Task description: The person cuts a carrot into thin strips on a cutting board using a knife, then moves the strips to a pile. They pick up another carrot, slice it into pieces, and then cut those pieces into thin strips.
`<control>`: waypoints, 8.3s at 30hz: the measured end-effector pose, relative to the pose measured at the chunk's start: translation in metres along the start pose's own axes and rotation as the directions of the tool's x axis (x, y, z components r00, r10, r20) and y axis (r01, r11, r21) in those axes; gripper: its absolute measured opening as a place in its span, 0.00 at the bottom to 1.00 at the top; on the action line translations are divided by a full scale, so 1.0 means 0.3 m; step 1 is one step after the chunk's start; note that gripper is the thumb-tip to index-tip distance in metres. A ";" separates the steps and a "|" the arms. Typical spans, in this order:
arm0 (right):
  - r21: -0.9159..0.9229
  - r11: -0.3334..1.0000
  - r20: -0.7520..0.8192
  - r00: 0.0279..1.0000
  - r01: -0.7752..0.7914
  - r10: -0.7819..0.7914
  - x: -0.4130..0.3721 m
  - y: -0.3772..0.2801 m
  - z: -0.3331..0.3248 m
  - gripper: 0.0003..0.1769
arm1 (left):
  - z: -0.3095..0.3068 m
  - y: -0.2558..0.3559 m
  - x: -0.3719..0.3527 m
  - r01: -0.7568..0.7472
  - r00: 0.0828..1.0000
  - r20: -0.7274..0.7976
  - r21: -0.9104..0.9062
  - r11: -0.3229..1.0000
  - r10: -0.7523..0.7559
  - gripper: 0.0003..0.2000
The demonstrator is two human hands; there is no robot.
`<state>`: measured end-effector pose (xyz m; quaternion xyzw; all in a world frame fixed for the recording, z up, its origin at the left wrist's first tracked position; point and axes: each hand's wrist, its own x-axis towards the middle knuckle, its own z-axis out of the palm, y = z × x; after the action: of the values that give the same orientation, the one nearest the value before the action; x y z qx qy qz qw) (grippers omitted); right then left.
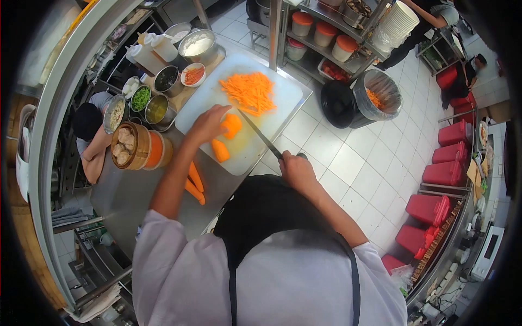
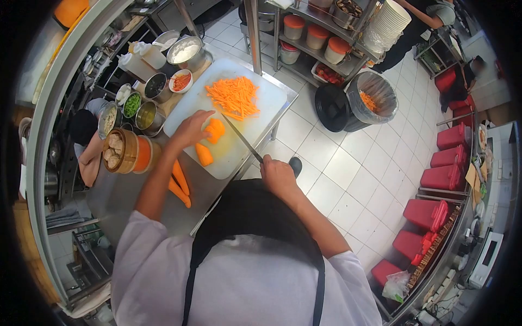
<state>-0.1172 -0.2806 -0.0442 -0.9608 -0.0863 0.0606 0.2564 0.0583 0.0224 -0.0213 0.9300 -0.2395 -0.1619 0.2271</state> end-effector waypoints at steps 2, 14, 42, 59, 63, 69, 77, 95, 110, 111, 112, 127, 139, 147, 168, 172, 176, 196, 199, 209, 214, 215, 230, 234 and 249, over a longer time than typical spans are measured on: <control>-0.012 1.000 -0.007 1.000 0.005 -0.005 0.014 -0.001 -0.001 0.12 | 0.073 0.064 -0.072 0.045 0.984 -0.174 0.067 0.997 -0.033 0.40; -0.013 1.000 0.027 0.999 -0.020 0.021 0.084 -0.052 0.037 0.13 | 0.320 0.117 -0.009 0.270 0.838 -0.525 0.161 0.949 -0.149 0.33; -0.154 0.973 0.056 0.985 0.170 -0.163 0.309 -0.147 0.117 0.06 | 0.071 0.011 -0.009 -0.128 0.979 -0.142 0.135 0.983 0.147 0.19; -0.303 0.935 0.203 0.971 0.182 -0.123 0.433 -0.252 0.042 0.07 | 0.081 -0.005 0.002 -0.157 0.965 -0.165 0.255 0.954 0.203 0.06; -0.316 0.937 0.150 0.983 0.149 -0.106 0.426 -0.228 0.139 0.09 | 0.096 -0.014 -0.013 -0.154 0.960 -0.189 0.269 0.951 0.209 0.05; -0.277 0.947 0.187 0.976 0.163 -0.113 0.404 -0.235 0.066 0.06 | 0.080 0.006 -0.022 -0.142 0.956 -0.221 0.225 0.964 0.193 0.08; -0.262 0.953 0.179 0.978 0.152 -0.106 0.417 -0.235 0.069 0.06 | 0.051 0.011 -0.021 -0.167 0.971 -0.143 0.154 0.974 0.189 0.13; -0.138 0.985 0.187 0.980 0.100 -0.074 0.441 -0.257 0.074 0.07 | 0.028 0.045 -0.033 -0.160 0.980 -0.078 0.216 0.963 0.180 0.13; -0.170 0.980 0.157 0.984 0.107 -0.080 0.486 -0.231 0.173 0.08 | 0.047 0.016 -0.041 -0.210 0.951 -0.219 0.066 0.976 0.219 0.13; -0.174 0.978 0.180 0.980 0.114 -0.082 0.487 -0.237 0.150 0.08 | 0.056 0.005 -0.035 -0.208 0.952 -0.215 0.074 0.975 0.219 0.13; -0.175 0.978 0.203 0.976 0.113 -0.077 0.473 -0.255 0.108 0.08 | 0.068 -0.004 -0.035 -0.209 0.953 -0.204 0.081 0.975 0.222 0.13; -0.153 0.985 0.188 0.981 0.082 -0.052 0.454 -0.259 0.135 0.11 | 0.093 -0.035 -0.049 -0.200 0.939 -0.266 0.098 0.975 0.220 0.11; -0.151 0.983 0.183 0.980 0.102 -0.074 0.495 -0.267 0.148 0.11 | 0.112 -0.061 -0.040 -0.205 0.934 -0.282 0.086 0.975 0.221 0.07; -0.129 0.985 0.163 0.982 0.114 -0.093 0.473 -0.254 0.166 0.10 | 0.121 -0.059 -0.040 -0.191 0.943 -0.256 0.117 0.975 0.215 0.08; -0.132 0.987 0.249 0.967 0.091 -0.056 0.479 -0.275 0.139 0.16 | 0.119 -0.061 -0.067 -0.184 0.938 -0.268 0.155 0.971 0.221 0.08; -0.104 0.993 0.251 0.968 0.051 -0.023 0.464 -0.296 0.114 0.16 | 0.117 -0.074 -0.059 -0.200 0.926 -0.306 0.107 0.974 0.224 0.08; -0.114 0.990 0.226 0.973 0.084 -0.057 0.493 -0.284 0.151 0.14 | 0.098 -0.049 -0.073 -0.196 0.937 -0.264 0.152 0.969 0.231 0.07; -0.142 0.983 0.257 0.964 0.113 -0.074 0.443 -0.305 0.090 0.12 | 0.124 -0.085 -0.072 -0.247 0.899 -0.342 0.118 0.962 0.273 0.09; -0.128 0.985 0.230 0.970 0.114 -0.082 0.440 -0.288 0.136 0.11 | 0.149 -0.105 -0.058 -0.244 0.897 -0.357 0.090 0.965 0.260 0.08; -0.182 0.981 0.210 0.977 0.068 -0.028 0.414 -0.299 0.194 0.11 | 0.128 -0.054 -0.123 -0.171 0.905 -0.388 0.039 0.984 0.173 0.06; -0.173 0.975 0.208 0.972 0.142 -0.105 0.428 -0.314 0.118 0.08 | 0.167 -0.092 -0.110 -0.170 0.891 -0.412 0.085 0.982 0.190 0.06; -0.182 0.974 0.228 0.969 0.135 -0.092 0.416 -0.318 0.102 0.08 | 0.177 -0.091 -0.110 -0.162 0.887 -0.421 0.101 0.982 0.189 0.06; -0.148 0.982 0.203 0.975 0.120 -0.088 0.439 -0.289 0.182 0.12 | 0.172 -0.086 -0.102 -0.190 0.884 -0.424 0.059 0.980 0.197 0.06; -0.166 0.975 0.229 0.968 0.147 -0.107 0.405 -0.325 0.090 0.10 | 0.156 -0.092 -0.102 -0.191 0.894 -0.390 0.112 0.975 0.220 0.06; -0.159 0.978 0.180 0.978 0.136 -0.107 0.481 -0.327 0.173 0.10 | 0.167 -0.100 -0.119 -0.224 0.885 -0.412 0.028 0.974 0.215 0.05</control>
<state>0.0023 -0.1434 -0.0499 -0.9633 -0.1715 0.1190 0.1684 0.0191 0.0471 -0.0716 0.9077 -0.2879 0.0623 0.2990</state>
